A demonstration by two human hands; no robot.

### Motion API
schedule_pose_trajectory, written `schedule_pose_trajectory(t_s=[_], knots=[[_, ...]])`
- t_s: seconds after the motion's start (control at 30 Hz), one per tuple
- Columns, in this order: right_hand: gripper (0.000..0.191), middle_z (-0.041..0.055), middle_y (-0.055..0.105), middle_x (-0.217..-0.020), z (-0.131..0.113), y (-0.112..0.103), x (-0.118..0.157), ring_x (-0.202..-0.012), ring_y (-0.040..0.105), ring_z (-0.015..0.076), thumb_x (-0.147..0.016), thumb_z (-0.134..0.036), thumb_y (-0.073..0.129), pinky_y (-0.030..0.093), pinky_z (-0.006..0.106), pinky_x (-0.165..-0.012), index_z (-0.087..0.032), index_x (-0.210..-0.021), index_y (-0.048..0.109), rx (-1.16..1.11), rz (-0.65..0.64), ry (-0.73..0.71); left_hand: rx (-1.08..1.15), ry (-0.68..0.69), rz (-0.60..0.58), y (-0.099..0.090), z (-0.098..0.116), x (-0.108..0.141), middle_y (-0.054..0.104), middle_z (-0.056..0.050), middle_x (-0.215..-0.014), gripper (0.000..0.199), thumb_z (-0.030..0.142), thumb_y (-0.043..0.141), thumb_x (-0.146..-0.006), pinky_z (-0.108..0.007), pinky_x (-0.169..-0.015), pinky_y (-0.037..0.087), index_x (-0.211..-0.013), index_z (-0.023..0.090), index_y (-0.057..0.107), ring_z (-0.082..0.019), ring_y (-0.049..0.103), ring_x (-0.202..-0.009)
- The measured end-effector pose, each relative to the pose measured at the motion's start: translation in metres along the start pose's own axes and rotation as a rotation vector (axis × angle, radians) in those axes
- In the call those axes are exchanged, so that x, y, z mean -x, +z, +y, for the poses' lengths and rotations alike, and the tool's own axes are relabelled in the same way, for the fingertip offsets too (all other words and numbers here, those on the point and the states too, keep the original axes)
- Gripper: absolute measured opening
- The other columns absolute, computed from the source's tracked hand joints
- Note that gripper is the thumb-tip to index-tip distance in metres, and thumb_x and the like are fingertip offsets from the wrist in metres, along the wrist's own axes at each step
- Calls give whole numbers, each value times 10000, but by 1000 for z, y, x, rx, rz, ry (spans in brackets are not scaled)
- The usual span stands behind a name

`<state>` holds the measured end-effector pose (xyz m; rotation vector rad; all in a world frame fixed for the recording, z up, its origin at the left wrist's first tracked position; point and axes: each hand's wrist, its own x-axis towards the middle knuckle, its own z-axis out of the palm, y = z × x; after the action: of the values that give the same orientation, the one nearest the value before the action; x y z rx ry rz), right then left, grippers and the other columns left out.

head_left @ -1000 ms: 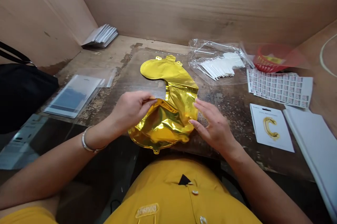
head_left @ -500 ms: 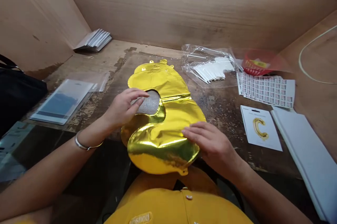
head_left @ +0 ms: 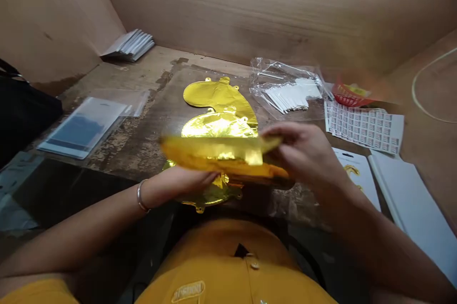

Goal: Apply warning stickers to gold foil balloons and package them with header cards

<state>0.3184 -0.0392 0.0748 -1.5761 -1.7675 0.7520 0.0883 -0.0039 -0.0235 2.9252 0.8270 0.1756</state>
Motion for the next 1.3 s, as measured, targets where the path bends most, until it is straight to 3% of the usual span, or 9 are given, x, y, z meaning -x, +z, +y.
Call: schedule_pose_trajectory(t_s=[0.1,0.2,0.6,0.7,0.8,0.9,1.0,1.13,1.3], knots=[[131,-1,581,-535,30,21,-62,-430,494,107,-764,-239,608,379,239,-435,-138,-686,640,-41,-91,253,56,45,8,4,-3,18,632,-56,-1311,384,309,345,-1003,-332,-1000,443,-1226,204,638,-211,549,-1254],[125,13,610,-585,57,44,-93,-489,522,119,-725,-255,648,384,253,-496,-139,-680,636,97,-89,279,155,82,34,13,-6,26,549,-67,-1411,386,278,380,-998,-487,-1148,281,-1341,198,537,-245,470,-1336],[196,6,617,-605,71,67,-107,-571,513,142,-769,-339,598,340,268,-555,-181,-655,621,398,-167,80,240,172,174,17,-12,26,662,-73,-1260,301,214,444,-955,-410,-1090,382,-1186,166,629,-240,537,-1259],[209,5,609,-597,77,69,-108,-558,506,138,-773,-336,591,331,266,-544,-183,-631,600,433,-179,66,274,68,270,13,-14,24,685,-90,-1195,296,147,426,-925,-336,-990,480,-1112,141,655,-204,615,-1127],[214,13,610,-596,81,70,-110,-564,514,146,-788,-325,584,348,274,-551,-185,-626,595,467,-189,49,187,-168,304,11,-21,20,588,-128,-1347,359,166,410,-945,-438,-1081,402,-1256,117,582,-263,524,-1264],[164,53,649,-652,75,67,-104,-644,574,199,-792,-293,593,409,312,-613,-177,-686,638,514,-199,46,127,-320,146,13,-29,14,437,-147,-1491,437,264,410,-976,-571,-1121,297,-1388,130,469,-349,358,-1393],[231,161,705,-959,54,63,-80,-952,618,313,-803,-235,590,464,439,-832,-127,-986,683,657,-126,-141,144,-350,42,17,-33,11,414,-135,-1509,447,308,393,-987,-551,-1116,310,-1404,159,451,-347,341,-1403],[518,230,500,-1408,36,66,-30,-1364,390,346,-912,-333,509,327,512,-1116,-45,-1343,506,802,-244,-477,151,-321,43,18,-34,11,420,-138,-1503,444,306,386,-985,-540,-1111,312,-1405,174,450,-334,340,-1403],[781,214,309,-1544,63,82,2,-1447,249,349,-897,-624,443,316,521,-1135,-93,-1465,369,753,-412,-388,116,-418,-3,4,-55,10,464,-162,-1465,462,381,436,-962,-584,-1099,297,-1371,173,494,-357,386,-1371]])
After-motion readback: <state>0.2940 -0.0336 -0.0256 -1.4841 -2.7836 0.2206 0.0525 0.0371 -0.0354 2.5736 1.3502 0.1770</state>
